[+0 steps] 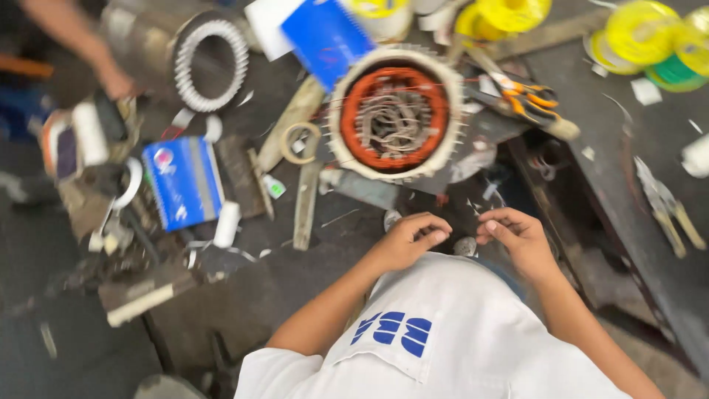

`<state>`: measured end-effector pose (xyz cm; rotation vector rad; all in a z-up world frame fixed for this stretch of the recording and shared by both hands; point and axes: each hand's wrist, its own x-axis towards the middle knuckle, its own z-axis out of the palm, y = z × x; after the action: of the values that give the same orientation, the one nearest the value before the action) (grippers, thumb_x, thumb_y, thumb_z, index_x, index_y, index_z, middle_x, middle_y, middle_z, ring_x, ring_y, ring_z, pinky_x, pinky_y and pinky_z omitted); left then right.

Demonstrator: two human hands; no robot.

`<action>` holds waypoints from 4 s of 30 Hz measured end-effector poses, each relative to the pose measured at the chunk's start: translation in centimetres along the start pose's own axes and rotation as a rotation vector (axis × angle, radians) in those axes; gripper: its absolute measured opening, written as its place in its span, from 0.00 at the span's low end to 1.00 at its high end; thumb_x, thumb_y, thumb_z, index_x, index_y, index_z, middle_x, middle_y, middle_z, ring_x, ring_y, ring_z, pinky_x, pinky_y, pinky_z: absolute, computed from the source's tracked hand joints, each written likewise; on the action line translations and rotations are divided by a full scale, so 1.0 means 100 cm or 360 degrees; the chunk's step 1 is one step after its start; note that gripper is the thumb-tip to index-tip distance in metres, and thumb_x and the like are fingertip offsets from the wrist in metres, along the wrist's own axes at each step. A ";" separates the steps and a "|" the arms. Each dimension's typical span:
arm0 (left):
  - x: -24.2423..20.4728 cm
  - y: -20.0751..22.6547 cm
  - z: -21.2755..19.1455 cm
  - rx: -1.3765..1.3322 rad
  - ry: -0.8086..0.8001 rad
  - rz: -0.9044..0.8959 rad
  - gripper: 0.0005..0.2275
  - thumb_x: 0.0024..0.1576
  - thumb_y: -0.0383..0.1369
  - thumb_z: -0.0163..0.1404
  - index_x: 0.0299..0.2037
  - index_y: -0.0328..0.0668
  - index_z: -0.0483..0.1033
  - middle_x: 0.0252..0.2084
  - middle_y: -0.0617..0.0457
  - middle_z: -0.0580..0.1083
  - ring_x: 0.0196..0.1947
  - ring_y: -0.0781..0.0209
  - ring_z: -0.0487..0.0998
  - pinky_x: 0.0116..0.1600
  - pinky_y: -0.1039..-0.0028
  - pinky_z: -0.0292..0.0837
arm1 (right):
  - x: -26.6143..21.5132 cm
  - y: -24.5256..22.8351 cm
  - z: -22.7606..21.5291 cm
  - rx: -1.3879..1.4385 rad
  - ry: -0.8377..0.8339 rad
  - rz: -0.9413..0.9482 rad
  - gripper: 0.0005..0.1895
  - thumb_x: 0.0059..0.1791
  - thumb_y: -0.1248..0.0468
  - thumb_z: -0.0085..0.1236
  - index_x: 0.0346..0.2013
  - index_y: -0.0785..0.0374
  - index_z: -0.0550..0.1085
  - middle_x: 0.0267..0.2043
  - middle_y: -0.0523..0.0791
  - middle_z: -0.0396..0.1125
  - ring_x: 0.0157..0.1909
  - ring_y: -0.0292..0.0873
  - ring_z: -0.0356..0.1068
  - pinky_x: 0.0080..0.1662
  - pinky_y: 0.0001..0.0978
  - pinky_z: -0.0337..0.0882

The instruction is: The person works on a motor stator, arranging copper windings and inserting white insulating strips into the slots. They briefly walk to a drawer to retrieve a strip, then return to the workbench to continue inserting and cutting the material with scissors.

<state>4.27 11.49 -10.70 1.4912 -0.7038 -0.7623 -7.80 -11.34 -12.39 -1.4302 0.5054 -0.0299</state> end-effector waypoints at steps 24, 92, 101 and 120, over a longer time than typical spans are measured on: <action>0.001 0.017 0.592 0.0121 -0.1712 -0.0309 0.07 0.65 0.31 0.47 0.45 0.42 0.78 0.36 0.47 0.80 0.36 0.63 0.79 0.42 0.76 0.75 | -0.513 0.157 -0.293 0.0839 0.1945 -0.0403 0.12 0.51 0.70 0.54 0.45 0.76 0.74 0.29 0.56 0.71 0.30 0.48 0.75 0.36 0.37 0.77; 1.422 -0.101 2.060 0.1274 -0.1324 -0.0370 0.07 0.60 0.34 0.44 0.36 0.51 0.77 0.33 0.57 0.77 0.32 0.60 0.75 0.41 0.69 0.68 | -0.391 0.325 -2.098 0.1380 0.2239 0.1026 0.07 0.47 0.72 0.52 0.36 0.72 0.77 0.24 0.53 0.66 0.20 0.46 0.62 0.23 0.37 0.63; 1.518 -0.117 2.275 0.0768 -0.1219 -0.0589 0.09 0.62 0.31 0.47 0.47 0.38 0.78 0.41 0.41 0.80 0.39 0.53 0.82 0.42 0.66 0.77 | -0.333 0.252 -2.511 0.0880 0.1988 0.0854 0.12 0.52 0.66 0.53 0.41 0.76 0.76 0.33 0.60 0.70 0.32 0.53 0.71 0.35 0.46 0.72; 1.866 -0.142 2.593 0.1167 -0.0960 -0.0751 0.27 0.63 0.44 0.47 0.70 0.40 0.60 0.71 0.43 0.61 0.73 0.52 0.57 0.73 0.59 0.56 | -0.086 0.104 -2.953 0.1433 0.1894 0.0421 0.13 0.53 0.65 0.51 0.50 0.70 0.71 0.39 0.53 0.70 0.40 0.53 0.74 0.39 0.45 0.75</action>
<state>-93.42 -291.47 -41.04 2.1555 -1.1848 -1.4524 -121.83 -283.14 -35.45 -0.3152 1.4208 -0.8258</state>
